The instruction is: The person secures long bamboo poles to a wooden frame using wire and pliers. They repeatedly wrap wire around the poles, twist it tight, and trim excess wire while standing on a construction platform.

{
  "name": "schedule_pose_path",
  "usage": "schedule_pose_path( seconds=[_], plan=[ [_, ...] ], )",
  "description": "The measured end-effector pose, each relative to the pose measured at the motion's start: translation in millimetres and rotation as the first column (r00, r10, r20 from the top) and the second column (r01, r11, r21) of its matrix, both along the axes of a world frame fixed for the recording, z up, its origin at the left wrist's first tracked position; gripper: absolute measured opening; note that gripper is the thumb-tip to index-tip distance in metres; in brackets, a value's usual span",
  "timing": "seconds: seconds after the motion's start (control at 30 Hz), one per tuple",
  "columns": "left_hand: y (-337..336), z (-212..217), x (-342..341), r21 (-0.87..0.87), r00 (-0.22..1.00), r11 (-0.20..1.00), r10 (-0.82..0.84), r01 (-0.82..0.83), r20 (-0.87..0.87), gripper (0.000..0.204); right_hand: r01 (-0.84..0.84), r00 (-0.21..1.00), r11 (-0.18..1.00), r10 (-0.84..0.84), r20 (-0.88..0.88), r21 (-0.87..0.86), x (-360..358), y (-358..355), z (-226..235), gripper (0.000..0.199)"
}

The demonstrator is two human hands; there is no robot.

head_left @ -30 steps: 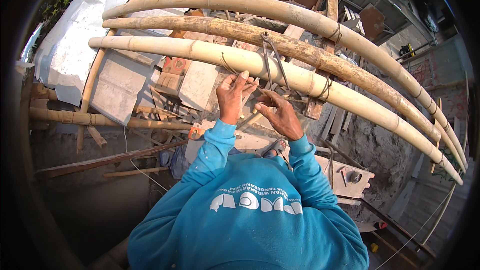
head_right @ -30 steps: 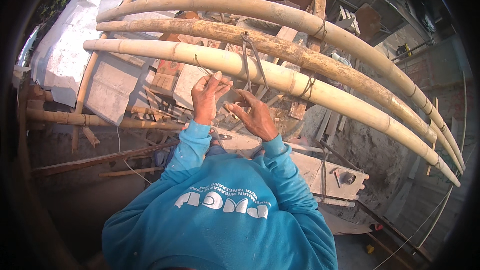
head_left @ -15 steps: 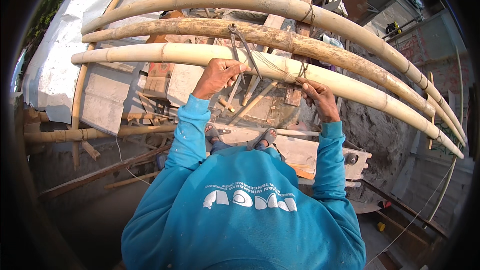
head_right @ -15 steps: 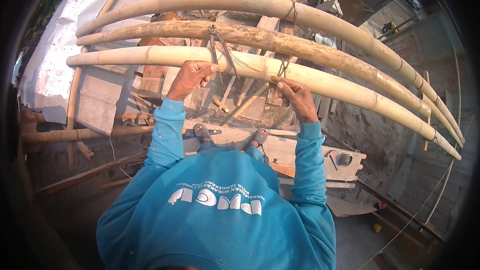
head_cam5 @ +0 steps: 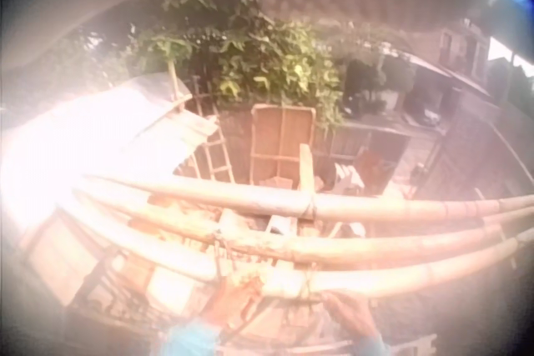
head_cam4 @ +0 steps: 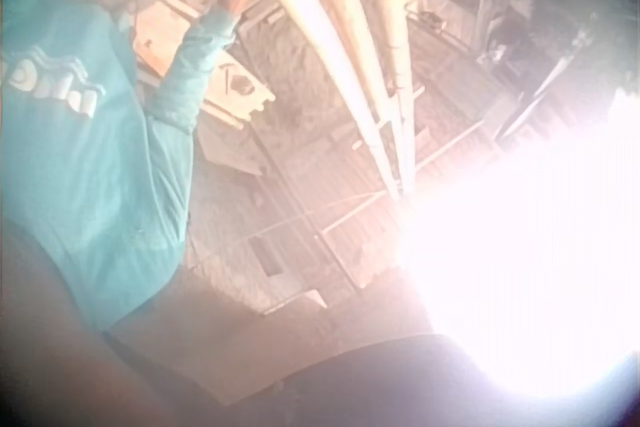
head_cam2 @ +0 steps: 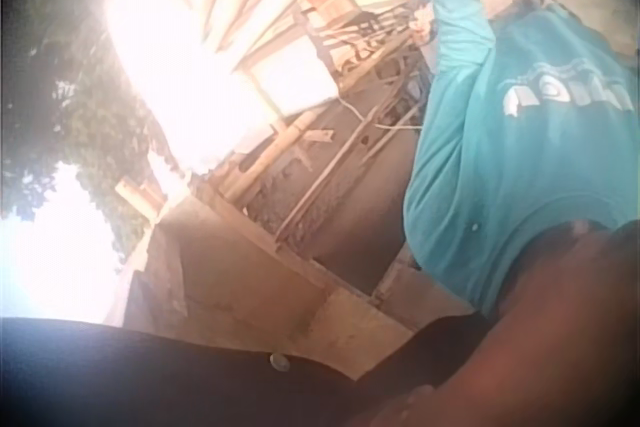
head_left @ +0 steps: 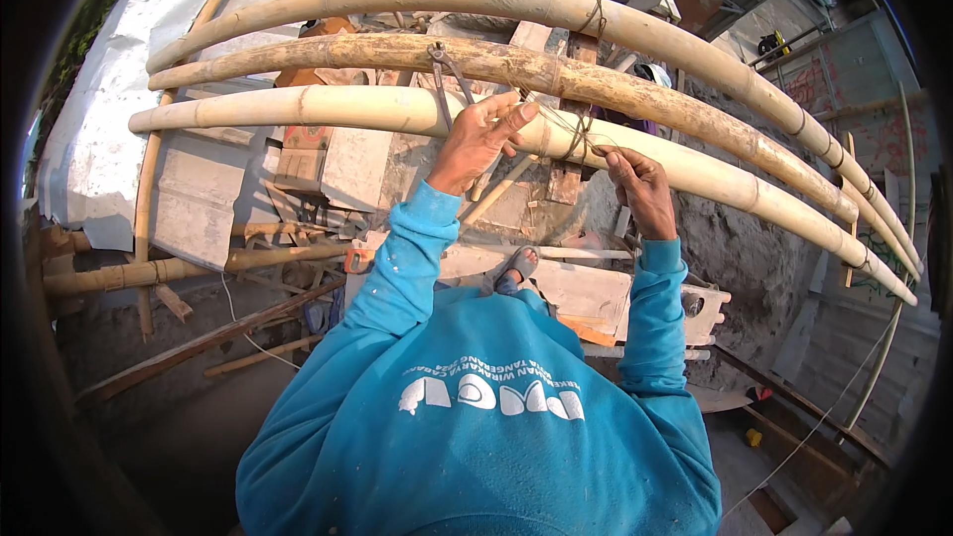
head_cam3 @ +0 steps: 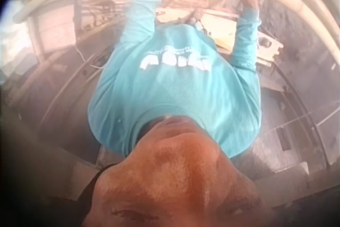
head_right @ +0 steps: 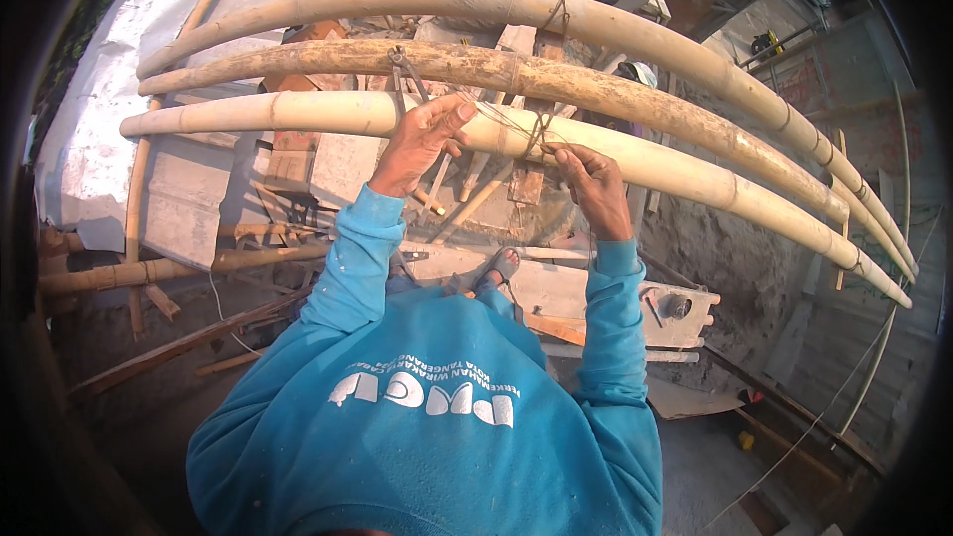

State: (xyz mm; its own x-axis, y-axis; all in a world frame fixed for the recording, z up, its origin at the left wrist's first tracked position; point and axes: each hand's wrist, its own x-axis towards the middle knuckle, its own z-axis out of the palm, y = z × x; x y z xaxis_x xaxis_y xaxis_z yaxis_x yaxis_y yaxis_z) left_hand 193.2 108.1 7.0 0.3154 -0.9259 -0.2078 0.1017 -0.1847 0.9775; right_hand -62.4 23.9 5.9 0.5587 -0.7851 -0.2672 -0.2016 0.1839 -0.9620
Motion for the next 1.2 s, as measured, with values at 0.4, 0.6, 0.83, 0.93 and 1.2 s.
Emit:
schedule_pose_path(
  seconds=[0.4,0.6,0.83,0.93,1.2],
  plan=[
    [-51.6,12.3,-31.5,-0.192,0.98,0.981,-0.054,0.016,-0.191,0.041,-0.117,0.95,0.922,-0.005,-0.312,-0.37,-37.0,-11.8,-19.5,0.03],
    [-60.3,-16.5,-27.2,-0.244,0.94,0.968,-0.026,-0.062,-0.339,0.036,-0.204,0.943,0.785,-0.002,-0.332,-0.584,-55.5,8.3,-4.9,0.025],
    [-60.7,-29.6,-45.3,-0.233,0.857,0.965,-0.017,-0.12,-0.514,0.049,-0.19,0.907,0.692,-0.148,-0.395,-0.696,-66.1,-23.4,35.3,0.025],
    [-26.9,-23.2,-54.0,-0.102,0.93,0.993,-0.098,0.065,-0.354,0.048,-0.255,0.825,0.626,-0.256,-0.504,-0.737,-96.0,-66.4,56.9,0.027],
    [63.2,-193.4,-39.0,0.439,0.942,0.89,0.243,-0.122,-0.232,0.035,-0.624,0.48,0.377,-0.506,-0.716,-0.685,-116.9,-208.5,72.5,0.025]
  ],
)
